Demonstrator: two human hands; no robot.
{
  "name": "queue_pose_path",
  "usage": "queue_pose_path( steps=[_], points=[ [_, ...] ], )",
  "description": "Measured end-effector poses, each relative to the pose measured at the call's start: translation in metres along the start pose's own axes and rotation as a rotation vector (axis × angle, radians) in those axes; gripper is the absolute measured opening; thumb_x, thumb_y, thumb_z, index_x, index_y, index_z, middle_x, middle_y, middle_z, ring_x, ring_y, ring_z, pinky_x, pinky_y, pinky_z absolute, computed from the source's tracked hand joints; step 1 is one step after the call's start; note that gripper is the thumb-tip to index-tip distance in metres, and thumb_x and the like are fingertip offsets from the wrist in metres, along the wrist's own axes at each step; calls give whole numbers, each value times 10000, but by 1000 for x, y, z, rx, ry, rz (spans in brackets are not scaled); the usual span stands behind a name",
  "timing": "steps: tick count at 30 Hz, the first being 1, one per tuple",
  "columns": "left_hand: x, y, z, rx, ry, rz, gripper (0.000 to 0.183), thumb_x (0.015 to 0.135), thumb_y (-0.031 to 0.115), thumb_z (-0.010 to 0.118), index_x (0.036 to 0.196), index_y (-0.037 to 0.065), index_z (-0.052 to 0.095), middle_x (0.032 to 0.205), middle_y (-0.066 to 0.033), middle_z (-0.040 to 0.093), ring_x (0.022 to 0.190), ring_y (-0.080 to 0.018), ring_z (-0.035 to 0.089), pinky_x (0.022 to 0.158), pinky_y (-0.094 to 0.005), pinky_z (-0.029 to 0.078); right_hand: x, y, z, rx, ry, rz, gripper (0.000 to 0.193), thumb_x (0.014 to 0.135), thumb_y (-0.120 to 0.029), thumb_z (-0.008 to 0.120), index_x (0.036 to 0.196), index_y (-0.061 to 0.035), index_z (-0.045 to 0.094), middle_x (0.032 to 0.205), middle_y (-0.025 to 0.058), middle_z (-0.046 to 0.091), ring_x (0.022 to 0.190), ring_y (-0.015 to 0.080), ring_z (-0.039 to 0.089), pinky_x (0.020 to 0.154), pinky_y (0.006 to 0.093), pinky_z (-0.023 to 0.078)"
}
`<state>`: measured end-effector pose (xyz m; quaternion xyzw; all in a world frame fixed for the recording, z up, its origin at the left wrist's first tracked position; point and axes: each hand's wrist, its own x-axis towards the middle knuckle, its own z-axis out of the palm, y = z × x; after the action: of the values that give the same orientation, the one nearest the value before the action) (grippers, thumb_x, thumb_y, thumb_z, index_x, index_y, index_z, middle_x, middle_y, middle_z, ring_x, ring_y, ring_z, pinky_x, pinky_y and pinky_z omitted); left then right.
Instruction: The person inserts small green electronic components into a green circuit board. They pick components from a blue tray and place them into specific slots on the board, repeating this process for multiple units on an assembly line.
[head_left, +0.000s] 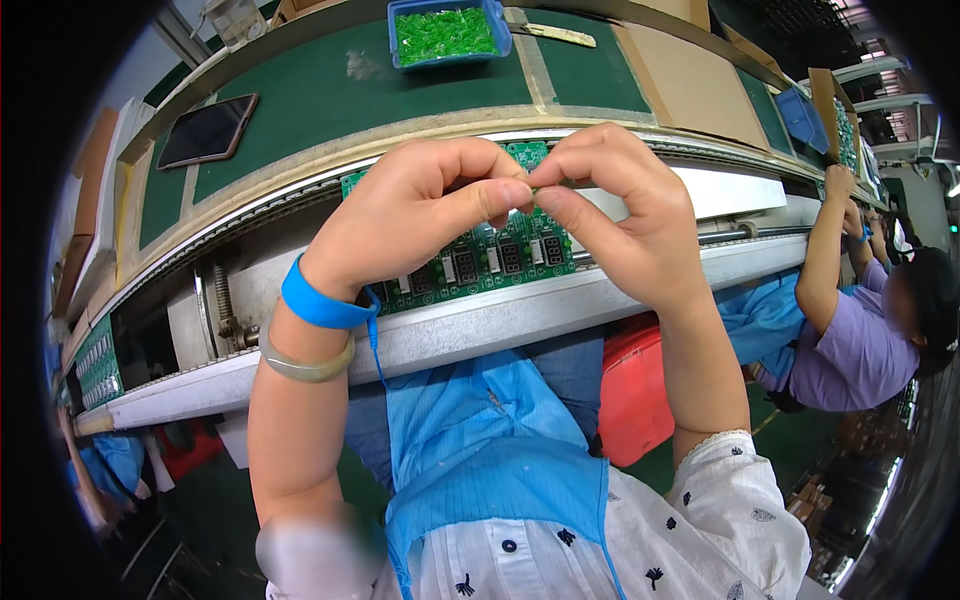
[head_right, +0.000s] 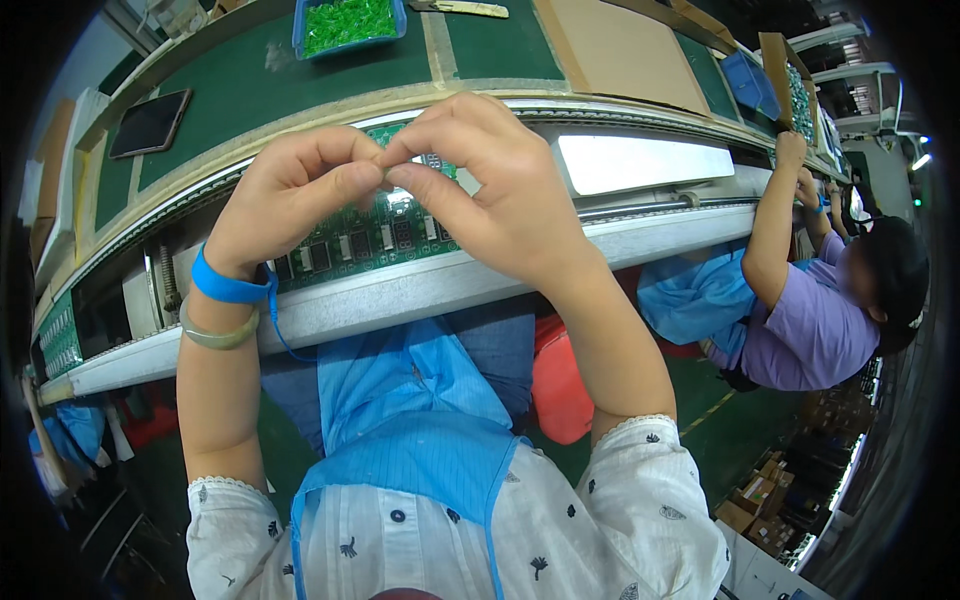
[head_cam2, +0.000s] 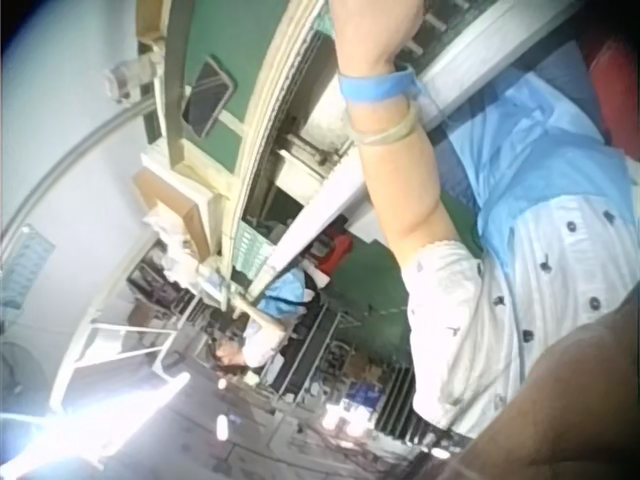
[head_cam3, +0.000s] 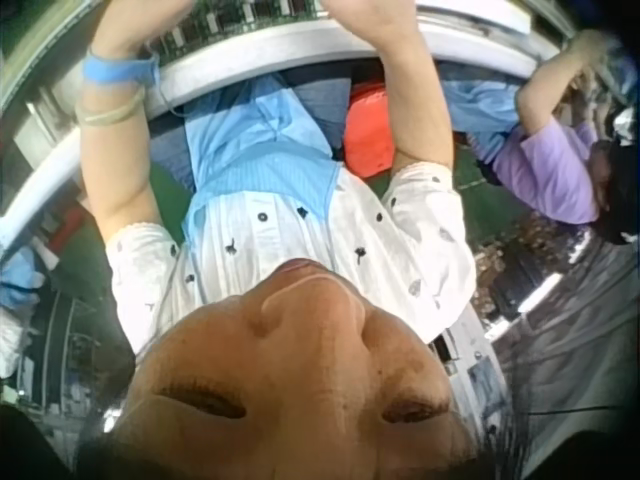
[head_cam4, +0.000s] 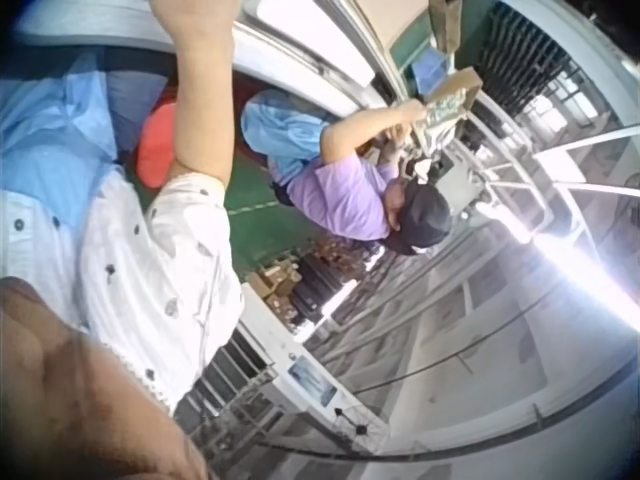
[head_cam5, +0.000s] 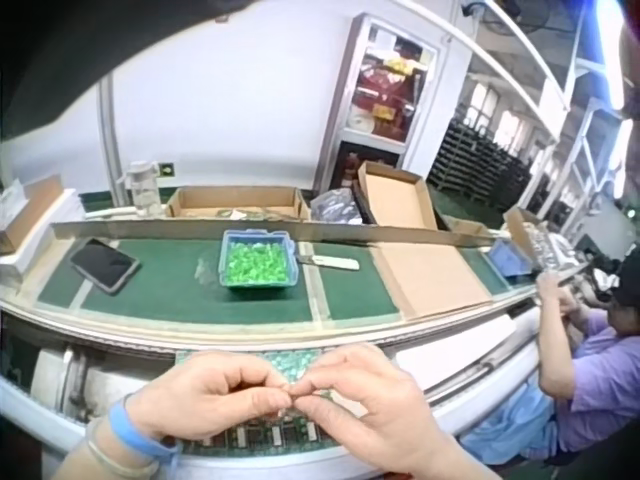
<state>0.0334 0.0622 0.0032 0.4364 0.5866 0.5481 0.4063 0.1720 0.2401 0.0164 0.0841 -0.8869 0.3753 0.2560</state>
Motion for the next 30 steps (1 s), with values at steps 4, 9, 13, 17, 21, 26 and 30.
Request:
queue_pose_path(
  steps=[4,9,13,17,21,26,30],
  points=[
    [2,-5,6,150,108,1,183,960,110,646,1067,-35,679,963,-29,680,895,-85,605,814,-260,510,3,-5,4,-496,18,-188,66,803,-92,711,862,-82,684,859,41,604,852,250,581,748,384,421],
    [3,-4,4,197,123,-19,187,954,93,646,1086,-35,681,985,-31,689,918,-84,610,832,-262,513,3,-11,13,-695,31,-240,98,760,-114,721,842,-103,669,861,26,594,842,237,567,734,380,387],
    [1,-1,2,193,126,-16,172,959,100,642,1065,-30,682,967,-23,679,906,-79,601,818,-255,505,6,-14,12,-578,53,-197,99,769,-108,731,854,-95,681,860,32,607,864,245,585,757,386,411],
    [0,-1,2,131,126,31,177,971,133,638,1036,-25,682,928,-11,661,875,-72,585,788,-248,495,2,-11,9,-235,73,6,109,799,-84,740,903,-67,715,908,65,654,846,247,619,749,361,464],
    [0,-2,3,53,104,97,203,983,167,626,1008,-27,682,895,-8,650,847,-74,574,766,-246,487,-2,-10,7,68,62,221,123,840,-71,736,952,-20,726,936,75,678,833,179,644,741,290,501],
    [1,-2,0,33,90,111,220,992,161,602,1008,-42,686,902,-42,685,862,-98,617,787,-261,512,-7,-8,13,258,143,318,136,883,-90,731,965,18,717,956,76,686,855,136,635,787,257,505],
    [-1,-3,2,19,131,102,201,973,154,630,1003,-37,687,894,-41,685,839,-94,616,755,-257,514,-6,-7,14,255,136,307,141,886,-88,730,967,27,715,959,76,685,858,134,635,791,255,502]
  ],
)
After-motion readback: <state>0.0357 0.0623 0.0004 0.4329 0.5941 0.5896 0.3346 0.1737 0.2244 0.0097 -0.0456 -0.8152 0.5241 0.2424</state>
